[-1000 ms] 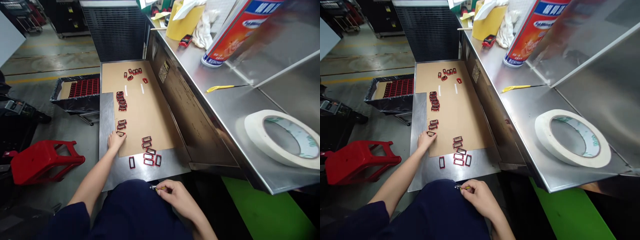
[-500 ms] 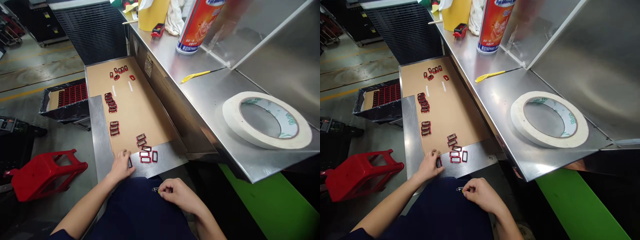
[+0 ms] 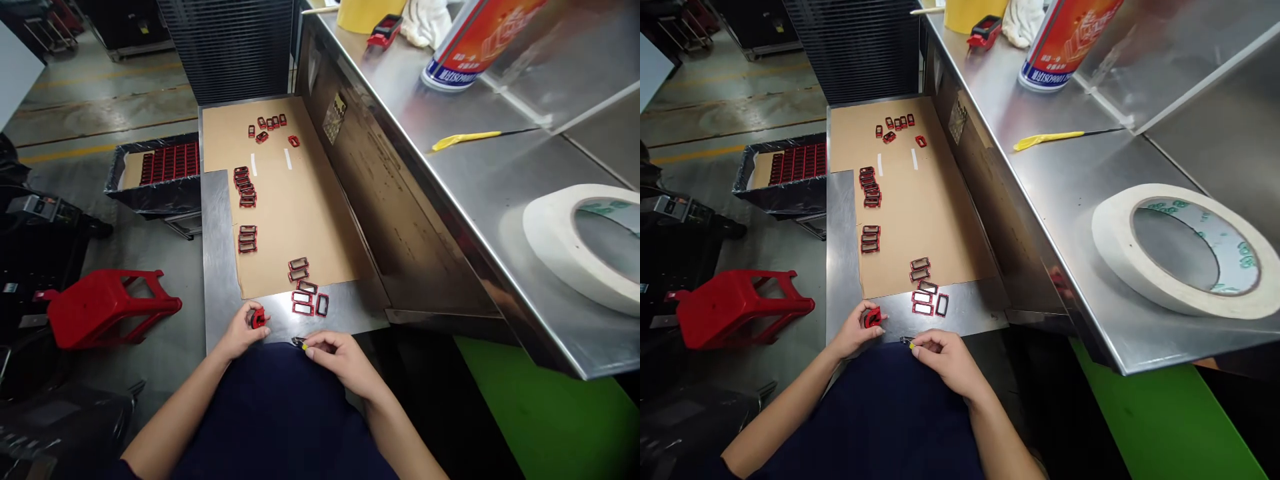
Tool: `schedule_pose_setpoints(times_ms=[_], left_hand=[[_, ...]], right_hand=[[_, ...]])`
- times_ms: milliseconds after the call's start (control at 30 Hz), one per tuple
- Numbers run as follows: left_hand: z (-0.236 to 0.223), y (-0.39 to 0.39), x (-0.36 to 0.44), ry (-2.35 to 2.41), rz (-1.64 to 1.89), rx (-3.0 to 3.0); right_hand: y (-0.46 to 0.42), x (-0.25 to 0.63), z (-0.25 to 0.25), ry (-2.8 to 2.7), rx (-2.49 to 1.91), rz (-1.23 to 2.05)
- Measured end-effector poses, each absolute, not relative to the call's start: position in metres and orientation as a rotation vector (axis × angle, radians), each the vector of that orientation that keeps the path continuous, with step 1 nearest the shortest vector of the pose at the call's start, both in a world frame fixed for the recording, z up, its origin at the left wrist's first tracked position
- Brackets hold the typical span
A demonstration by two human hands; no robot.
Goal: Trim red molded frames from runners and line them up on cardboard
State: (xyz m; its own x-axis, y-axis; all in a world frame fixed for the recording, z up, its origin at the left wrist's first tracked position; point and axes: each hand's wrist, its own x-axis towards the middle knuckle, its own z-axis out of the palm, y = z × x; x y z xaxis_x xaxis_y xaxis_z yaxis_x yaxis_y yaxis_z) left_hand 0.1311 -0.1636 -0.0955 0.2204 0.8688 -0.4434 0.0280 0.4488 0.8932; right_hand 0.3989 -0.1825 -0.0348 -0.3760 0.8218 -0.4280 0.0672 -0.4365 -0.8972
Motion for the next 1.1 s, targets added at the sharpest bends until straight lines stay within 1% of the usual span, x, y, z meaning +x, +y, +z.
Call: schedule_pose_setpoints(times_ms=[100,200,267,367,567,833,1000,1100], left_hand=[[-0.065,-0.177,0.139,1.076,0.864,0.966],[-0.039,-0.187,0.144,0.981,0.902,1.017],[-0.030,-0.191,0.145,0.956,0.888,1.078],[-0.024,-0.195,0.141,0.955,0.854,1.209],[-0.005,-0.195,0.131,0.941,0.683,1.517],[0.002,-0.197,0.126,1.026,0.715,1.708],[0.007,-0.198,0.125,1.084,0.665,1.773],[0.008,-0.197,0.126,1.067,0.707,1.805]], right_hand=[[-0.180,0.382,-0.024,-1.195,-1.168,1.849],[-0.177,0.371,-0.007,-1.374,-1.152,1.703],[-0.176,0.365,0.002,-1.501,-1.129,1.600],[-0.175,0.359,0.009,-1.598,-1.103,1.508],[-0.176,0.354,0.007,-1.609,-1.078,1.471],[-0.177,0.360,0.012,-1.692,-0.970,1.406],[-0.182,0.362,0.018,-1.798,-0.966,1.156],[-0.184,0.359,0.020,-1.857,-0.932,1.001]])
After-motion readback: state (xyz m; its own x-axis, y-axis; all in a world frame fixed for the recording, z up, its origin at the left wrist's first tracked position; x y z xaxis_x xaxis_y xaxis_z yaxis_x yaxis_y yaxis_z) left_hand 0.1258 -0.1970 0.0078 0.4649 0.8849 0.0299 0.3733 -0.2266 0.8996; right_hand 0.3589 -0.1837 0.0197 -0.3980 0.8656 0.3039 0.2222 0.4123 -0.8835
